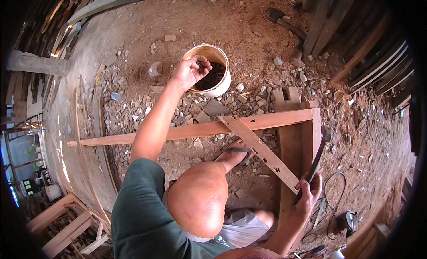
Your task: The person sits on the ground and assembles a wooden frame by hammering nails into pre-drilled holes. They retrieve nails from a white bucket, position them, and strike them with a hammer to secure the wooden planks together.
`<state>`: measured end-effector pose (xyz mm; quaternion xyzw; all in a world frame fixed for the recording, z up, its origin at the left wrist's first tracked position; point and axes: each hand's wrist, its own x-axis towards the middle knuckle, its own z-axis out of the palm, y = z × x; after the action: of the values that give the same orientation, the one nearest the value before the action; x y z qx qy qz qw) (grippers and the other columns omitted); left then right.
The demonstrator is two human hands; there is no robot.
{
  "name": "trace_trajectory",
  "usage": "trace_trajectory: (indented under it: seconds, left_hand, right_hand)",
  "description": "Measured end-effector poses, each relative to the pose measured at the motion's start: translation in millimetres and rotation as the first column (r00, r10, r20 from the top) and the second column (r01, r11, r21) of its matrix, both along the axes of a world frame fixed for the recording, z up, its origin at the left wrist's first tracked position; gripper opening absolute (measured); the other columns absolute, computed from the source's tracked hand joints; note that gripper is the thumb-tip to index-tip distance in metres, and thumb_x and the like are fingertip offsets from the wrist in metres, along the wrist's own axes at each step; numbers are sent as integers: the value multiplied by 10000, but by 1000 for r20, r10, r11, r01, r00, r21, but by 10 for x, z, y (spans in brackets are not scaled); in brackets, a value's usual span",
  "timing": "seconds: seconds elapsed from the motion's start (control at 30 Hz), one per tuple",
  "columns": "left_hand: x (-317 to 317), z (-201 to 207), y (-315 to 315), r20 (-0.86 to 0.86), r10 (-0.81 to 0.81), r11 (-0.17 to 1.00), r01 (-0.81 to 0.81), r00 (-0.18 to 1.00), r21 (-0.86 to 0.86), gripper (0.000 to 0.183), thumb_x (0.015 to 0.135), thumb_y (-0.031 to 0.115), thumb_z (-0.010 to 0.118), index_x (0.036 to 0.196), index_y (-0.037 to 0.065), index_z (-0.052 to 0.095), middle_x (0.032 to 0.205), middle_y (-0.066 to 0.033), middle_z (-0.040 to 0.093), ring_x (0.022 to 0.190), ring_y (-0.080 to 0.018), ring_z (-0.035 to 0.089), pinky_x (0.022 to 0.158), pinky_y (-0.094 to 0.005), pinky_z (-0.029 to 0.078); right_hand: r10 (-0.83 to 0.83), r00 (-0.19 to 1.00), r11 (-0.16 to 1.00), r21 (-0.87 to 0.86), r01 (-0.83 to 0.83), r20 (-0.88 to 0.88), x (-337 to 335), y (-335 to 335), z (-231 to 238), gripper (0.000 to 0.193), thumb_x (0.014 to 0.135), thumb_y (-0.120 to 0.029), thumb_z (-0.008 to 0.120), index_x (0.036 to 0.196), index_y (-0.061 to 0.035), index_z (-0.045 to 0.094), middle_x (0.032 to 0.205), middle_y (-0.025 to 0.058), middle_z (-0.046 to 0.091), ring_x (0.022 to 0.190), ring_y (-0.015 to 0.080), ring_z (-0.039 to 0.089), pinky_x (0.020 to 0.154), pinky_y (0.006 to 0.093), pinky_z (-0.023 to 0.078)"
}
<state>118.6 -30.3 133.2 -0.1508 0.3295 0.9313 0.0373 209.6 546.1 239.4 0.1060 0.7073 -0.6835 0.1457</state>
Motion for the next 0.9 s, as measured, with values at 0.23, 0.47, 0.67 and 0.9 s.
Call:
trace_trajectory:
  seconds: [0.23, 0.47, 0.67, 0.9]
  left_hand:
    - [-121, 271, 196, 66, 94, 993, -98, 993, 64, 585, 1063, 340, 385, 1378, -132, 528, 1321, -301, 639, 1297, -408, 597, 1132, -474, 490]
    - [-168, 268, 172, 105, 126, 992, -127, 986, -3, 618, 1085, 432, 368, 1305, -110, 567, 1308, -309, 646, 1265, -407, 622, 1134, -493, 482]
    - [-138, 327, 201, 132, 145, 989, -142, 981, -33, 549, 1102, 378, 368, 1291, -94, 574, 1310, -290, 650, 1262, -391, 627, 1115, -474, 508]
    - [84, 711, 939, 150, 6, 1000, -7, 989, 5, 225, 1072, 140, 509, 1193, -18, 614, 1149, -156, 714, 1091, -252, 697, 1011, -372, 585]
  right_hand:
    - [-16, 1000, 1000, 5, 16, 0, 20, 51, -49, 265, 906, -51, 675, 1156, -19, 593, 870, 38, 587, 683, 100, 545, 617, 249, 482]
    - [-5, 1000, 1000, -9, 5, 9, 19, 66, -65, 279, 907, -53, 675, 1172, -15, 595, 881, 40, 591, 701, 98, 547, 628, 246, 484]
    - [-26, 999, 1000, 4, 26, 19, 44, 16, -24, 238, 906, -50, 674, 1127, -25, 588, 849, 25, 578, 678, 89, 537, 617, 238, 473]
    - [-99, 983, 973, 220, 64, 153, 185, -236, 120, 196, 884, -58, 746, 991, -92, 585, 733, -71, 506, 578, 23, 456, 498, 211, 361]
